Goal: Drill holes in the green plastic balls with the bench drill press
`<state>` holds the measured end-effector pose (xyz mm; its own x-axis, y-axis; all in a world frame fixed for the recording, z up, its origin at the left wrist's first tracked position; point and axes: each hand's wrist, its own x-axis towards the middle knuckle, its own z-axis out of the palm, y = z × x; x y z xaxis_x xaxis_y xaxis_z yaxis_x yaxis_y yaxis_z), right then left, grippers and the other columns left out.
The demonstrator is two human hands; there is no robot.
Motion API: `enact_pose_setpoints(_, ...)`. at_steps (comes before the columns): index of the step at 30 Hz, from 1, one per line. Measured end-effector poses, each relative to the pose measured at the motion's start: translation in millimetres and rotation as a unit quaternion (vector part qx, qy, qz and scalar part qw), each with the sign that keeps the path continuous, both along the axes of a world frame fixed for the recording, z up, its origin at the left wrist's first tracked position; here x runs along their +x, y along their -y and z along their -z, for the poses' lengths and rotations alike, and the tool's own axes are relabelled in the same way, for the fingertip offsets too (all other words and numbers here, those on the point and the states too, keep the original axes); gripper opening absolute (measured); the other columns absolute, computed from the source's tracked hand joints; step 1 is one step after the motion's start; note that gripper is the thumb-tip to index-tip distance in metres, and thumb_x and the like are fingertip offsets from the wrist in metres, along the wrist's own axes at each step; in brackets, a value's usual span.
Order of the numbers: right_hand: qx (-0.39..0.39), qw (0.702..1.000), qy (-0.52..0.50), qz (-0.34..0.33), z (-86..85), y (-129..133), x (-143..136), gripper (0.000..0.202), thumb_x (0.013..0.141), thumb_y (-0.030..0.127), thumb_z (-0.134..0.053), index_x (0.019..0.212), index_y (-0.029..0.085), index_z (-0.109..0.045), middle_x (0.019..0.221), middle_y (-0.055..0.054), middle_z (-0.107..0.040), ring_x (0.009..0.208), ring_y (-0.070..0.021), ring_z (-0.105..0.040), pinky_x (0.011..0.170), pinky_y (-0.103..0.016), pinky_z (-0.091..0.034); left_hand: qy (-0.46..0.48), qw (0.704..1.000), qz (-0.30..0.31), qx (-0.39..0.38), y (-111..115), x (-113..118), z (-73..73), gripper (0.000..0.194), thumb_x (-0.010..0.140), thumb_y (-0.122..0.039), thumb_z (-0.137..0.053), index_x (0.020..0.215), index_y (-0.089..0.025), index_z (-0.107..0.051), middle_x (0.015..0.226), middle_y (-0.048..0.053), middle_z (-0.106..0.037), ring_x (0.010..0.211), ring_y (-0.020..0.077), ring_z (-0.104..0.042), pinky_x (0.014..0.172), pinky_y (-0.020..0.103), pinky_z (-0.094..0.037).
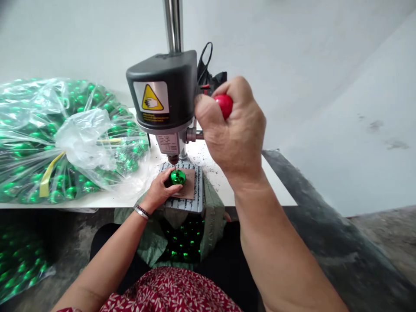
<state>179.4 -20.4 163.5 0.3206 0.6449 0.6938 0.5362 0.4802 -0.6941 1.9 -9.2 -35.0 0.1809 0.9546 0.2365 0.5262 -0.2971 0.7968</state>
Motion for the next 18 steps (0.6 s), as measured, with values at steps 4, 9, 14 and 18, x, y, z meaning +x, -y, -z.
enact_pose_setpoints(4, 0.007, 0.999, 0.032, 0.030, 12.9, 17, 0, 0.019, 0.080, 0.030, -0.058, 0.072, 0.017, -0.048, 0.062, 0.007, -0.044, 0.059, -0.0016, -0.036, 0.059, -0.019, -0.034, 0.008, 1.000, 0.005, -0.005, 1, 0, -1.0, 0.054, 0.074, -0.025, -0.080, 0.126, -0.020, -0.065, 0.124, 0.010, -0.070, 0.120, 0.0290, -0.061, 0.109, 0.046, -0.046)
enact_pose_setpoints(9, 0.031, 0.994, 0.088, 0.052, 27.4, 27, 1, 0.016, 0.078, 0.031, -0.052, 0.069, 0.018, -0.049, 0.057, 0.006, -0.044, 0.053, -0.0029, -0.036, 0.056, -0.020, -0.038, 0.009, 1.000, 0.007, 0.000, 1, 0, -0.4, 0.056, 0.074, -0.025, -0.080, 0.127, -0.017, -0.064, 0.126, 0.012, -0.068, 0.120, 0.0298, -0.061, 0.109, 0.047, -0.045)
enact_pose_setpoints(14, 0.042, 0.990, 0.104, 0.087, 36.9, 28, 0, 0.018, 0.080, 0.035, -0.052, 0.070, 0.020, -0.050, 0.060, 0.005, -0.049, 0.054, -0.0049, -0.040, 0.057, -0.022, -0.038, 0.004, 1.000, 0.008, 0.004, 1, -1, 1.2, 0.055, 0.074, -0.025, -0.080, 0.126, -0.020, -0.065, 0.126, 0.010, -0.069, 0.119, 0.0297, -0.061, 0.107, 0.047, -0.047)
enact_pose_setpoints(18, 0.027, 0.987, 0.111, 0.113, 45.8, 30, 0, 0.016, 0.083, 0.036, -0.051, 0.075, 0.022, -0.051, 0.064, 0.004, -0.051, 0.056, -0.0066, -0.042, 0.059, -0.023, -0.040, 0.014, 1.000, 0.003, 0.008, 0, 0, 3.4, 0.054, 0.073, -0.026, -0.080, 0.125, -0.022, -0.066, 0.124, 0.009, -0.070, 0.117, 0.0294, -0.061, 0.107, 0.047, -0.047)
